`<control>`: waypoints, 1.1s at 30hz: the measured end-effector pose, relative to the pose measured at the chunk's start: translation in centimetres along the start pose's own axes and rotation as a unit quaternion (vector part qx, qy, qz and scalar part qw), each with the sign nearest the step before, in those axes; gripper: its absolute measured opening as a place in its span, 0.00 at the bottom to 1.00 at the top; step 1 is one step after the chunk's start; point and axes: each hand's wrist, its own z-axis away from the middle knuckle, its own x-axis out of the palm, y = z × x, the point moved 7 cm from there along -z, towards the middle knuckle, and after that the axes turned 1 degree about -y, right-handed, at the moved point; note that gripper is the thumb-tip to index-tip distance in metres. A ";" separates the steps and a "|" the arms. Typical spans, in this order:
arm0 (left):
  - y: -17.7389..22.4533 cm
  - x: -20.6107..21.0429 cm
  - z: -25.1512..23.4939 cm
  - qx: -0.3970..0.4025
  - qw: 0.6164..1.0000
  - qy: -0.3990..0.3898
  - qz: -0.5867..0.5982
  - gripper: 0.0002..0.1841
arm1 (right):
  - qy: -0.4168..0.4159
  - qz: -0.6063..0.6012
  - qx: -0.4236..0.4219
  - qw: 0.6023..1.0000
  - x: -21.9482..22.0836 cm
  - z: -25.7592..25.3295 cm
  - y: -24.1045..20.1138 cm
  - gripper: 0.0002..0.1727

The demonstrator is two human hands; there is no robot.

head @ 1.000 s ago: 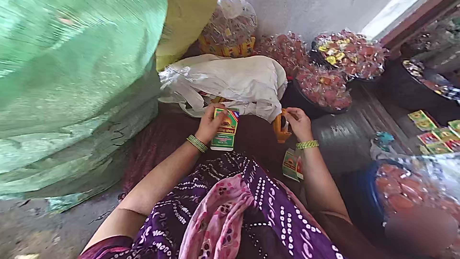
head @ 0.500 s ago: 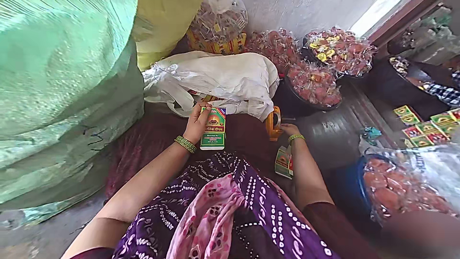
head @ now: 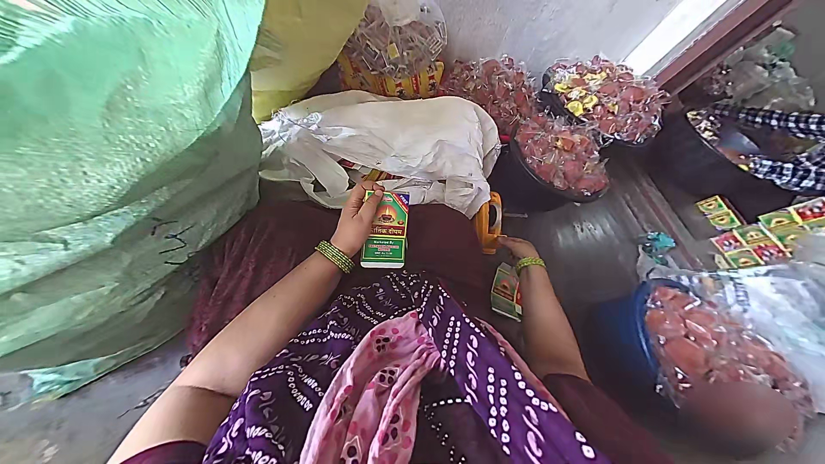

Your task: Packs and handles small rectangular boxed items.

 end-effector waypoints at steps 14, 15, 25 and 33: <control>0.8 0.6 -0.2 0.057 0.997 -0.020 -0.046 0.13 | 0.054 0.232 -0.071 0.969 0.2 3.3 -5.1 0.19; 0.8 0.7 -0.1 0.067 0.996 -0.024 -0.057 0.14 | 0.029 0.151 -0.138 0.979 0.7 3.9 -6.6 0.17; 0.9 1.2 -0.2 0.146 0.983 -0.041 -0.102 0.18 | -0.300 -0.292 -0.293 0.860 13.7 20.8 -22.1 0.16; 1.4 1.1 0.2 0.100 0.994 -0.032 0.003 0.29 | -0.264 -0.309 -0.252 0.878 17.3 19.4 -22.8 0.12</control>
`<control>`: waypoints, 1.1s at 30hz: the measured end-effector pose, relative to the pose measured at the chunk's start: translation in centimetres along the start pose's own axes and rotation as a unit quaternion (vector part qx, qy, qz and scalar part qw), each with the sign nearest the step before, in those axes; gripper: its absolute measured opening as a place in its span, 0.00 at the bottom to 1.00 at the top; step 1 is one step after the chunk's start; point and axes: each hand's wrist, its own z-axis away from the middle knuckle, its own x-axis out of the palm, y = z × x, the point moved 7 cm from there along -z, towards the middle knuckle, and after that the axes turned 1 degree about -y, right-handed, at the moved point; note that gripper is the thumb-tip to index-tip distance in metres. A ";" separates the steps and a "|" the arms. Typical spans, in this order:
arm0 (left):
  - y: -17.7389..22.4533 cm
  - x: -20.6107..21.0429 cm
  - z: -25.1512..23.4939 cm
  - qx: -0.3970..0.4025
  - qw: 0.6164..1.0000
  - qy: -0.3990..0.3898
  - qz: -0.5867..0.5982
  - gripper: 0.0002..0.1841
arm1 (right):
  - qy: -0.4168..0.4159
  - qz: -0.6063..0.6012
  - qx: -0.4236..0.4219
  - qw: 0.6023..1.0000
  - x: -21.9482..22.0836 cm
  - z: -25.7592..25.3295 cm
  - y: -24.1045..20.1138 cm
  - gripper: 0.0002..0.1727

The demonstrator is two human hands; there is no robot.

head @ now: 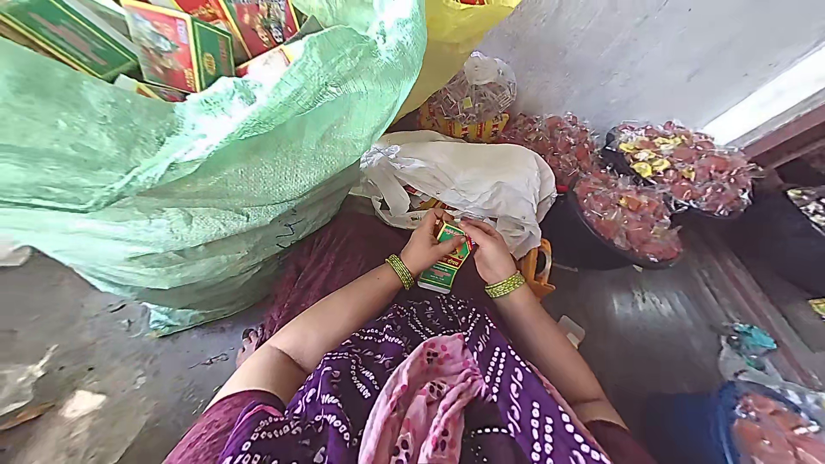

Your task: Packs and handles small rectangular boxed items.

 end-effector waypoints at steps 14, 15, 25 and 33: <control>1.5 -3.4 -0.2 -0.016 0.966 0.162 0.202 0.39 | 0.081 0.383 -0.552 0.736 3.8 10.4 -15.9 0.37; 1.1 -3.7 -0.3 -0.033 0.965 0.175 0.194 0.36 | 0.110 0.321 -0.626 0.702 4.3 12.4 -18.1 0.34; 0.3 -2.3 0.3 -0.041 0.993 0.085 0.067 0.26 | -0.062 0.386 -0.699 0.599 20.6 12.0 -26.9 0.30; 0.0 -2.6 0.0 -0.066 0.992 0.088 0.069 0.24 | 0.019 0.488 -0.580 0.652 6.5 10.6 -19.3 0.21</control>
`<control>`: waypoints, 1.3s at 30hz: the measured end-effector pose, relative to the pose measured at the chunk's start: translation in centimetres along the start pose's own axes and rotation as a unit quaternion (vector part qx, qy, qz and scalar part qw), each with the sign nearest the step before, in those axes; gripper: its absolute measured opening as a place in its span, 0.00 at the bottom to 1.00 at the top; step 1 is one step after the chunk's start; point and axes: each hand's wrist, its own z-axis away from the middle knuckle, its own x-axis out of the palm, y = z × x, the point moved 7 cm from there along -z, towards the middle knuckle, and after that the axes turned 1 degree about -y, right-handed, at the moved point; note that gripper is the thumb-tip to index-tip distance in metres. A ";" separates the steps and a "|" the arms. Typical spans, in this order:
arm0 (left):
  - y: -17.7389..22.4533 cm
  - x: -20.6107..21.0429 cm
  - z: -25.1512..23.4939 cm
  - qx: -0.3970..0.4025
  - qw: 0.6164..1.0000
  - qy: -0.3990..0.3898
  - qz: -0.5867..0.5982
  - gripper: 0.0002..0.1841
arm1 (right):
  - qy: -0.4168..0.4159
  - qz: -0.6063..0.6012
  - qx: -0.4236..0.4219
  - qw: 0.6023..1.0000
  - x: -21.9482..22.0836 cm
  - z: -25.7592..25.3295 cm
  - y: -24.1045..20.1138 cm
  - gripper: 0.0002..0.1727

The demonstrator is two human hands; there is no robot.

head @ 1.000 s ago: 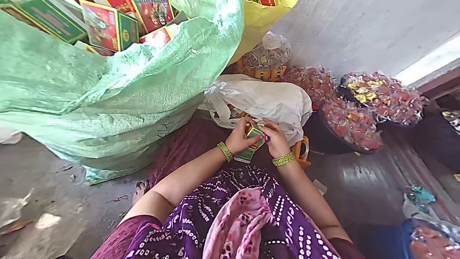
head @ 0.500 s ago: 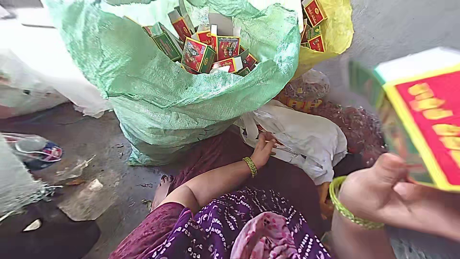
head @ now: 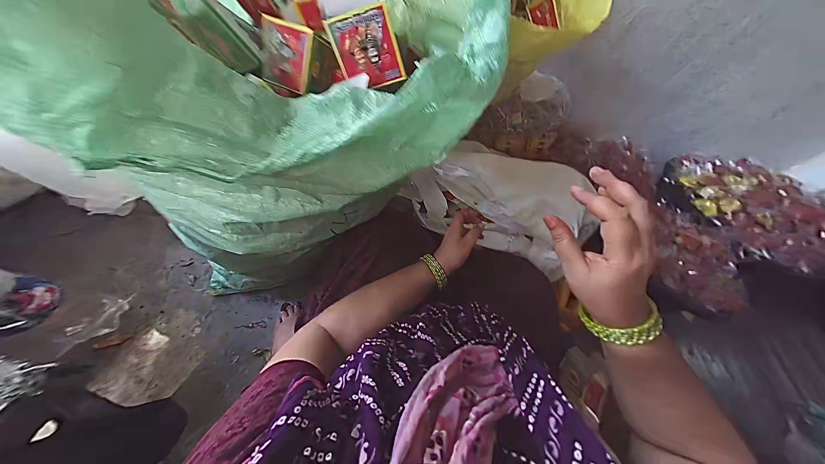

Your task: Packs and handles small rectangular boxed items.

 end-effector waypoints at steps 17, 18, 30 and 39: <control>-3.4 1.2 -0.7 -0.040 0.996 -0.008 -0.077 0.28 | -0.347 0.155 0.753 0.538 -2.6 48.7 16.4 0.64; -3.5 1.2 -0.6 -0.044 0.996 -0.005 -0.077 0.28 | -0.348 0.162 0.749 0.540 -2.1 48.5 16.1 0.63; -2.5 2.0 0.2 -0.047 0.992 -0.064 -0.100 0.24 | -0.383 0.213 0.668 0.601 -4.5 37.9 16.2 0.26; -2.1 6.9 3.1 -0.082 0.956 -0.282 0.005 0.52 | -0.206 -0.026 0.357 0.911 2.5 16.0 5.7 0.19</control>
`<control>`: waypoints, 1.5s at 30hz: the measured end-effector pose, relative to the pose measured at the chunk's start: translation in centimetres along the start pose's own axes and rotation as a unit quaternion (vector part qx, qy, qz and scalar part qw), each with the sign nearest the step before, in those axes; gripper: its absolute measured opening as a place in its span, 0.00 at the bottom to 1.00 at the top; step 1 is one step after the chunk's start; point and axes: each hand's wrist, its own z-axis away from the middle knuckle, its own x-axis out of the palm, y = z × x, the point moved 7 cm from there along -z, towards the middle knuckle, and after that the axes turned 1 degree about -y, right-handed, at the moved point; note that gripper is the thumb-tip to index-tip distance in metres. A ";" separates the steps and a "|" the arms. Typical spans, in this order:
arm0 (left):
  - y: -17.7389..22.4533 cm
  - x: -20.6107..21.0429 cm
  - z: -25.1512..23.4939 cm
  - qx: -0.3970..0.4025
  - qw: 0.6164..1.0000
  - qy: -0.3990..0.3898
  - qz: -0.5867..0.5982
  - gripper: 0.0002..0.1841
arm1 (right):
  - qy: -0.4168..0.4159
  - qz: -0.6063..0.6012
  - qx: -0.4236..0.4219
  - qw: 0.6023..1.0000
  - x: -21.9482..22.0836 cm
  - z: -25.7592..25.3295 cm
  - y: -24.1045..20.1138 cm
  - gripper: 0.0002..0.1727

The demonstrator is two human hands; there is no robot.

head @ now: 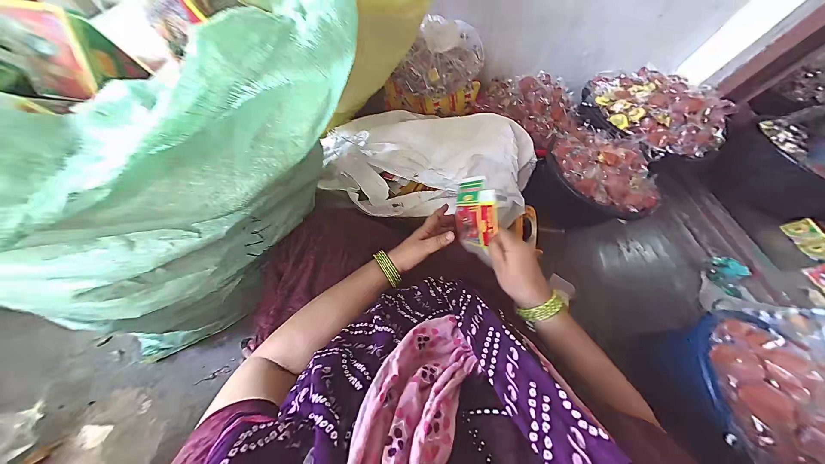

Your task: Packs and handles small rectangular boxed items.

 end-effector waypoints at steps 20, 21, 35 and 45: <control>2.1 -0.5 1.9 0.032 0.979 -0.127 0.157 0.35 | -0.280 0.050 -0.180 0.942 5.3 -7.1 -4.4 0.34; 2.2 -1.0 1.7 0.039 0.983 -0.099 0.148 0.31 | -0.275 0.054 -0.180 0.943 5.0 -7.2 -4.3 0.32; 2.7 -4.6 0.8 0.138 0.974 0.167 0.064 0.41 | 0.070 -0.391 -0.046 0.916 5.7 -4.0 -0.7 0.54; 4.3 -2.7 1.7 0.220 0.968 0.120 -0.024 0.39 | 0.048 -0.309 -0.186 0.932 5.7 -4.3 -1.1 0.34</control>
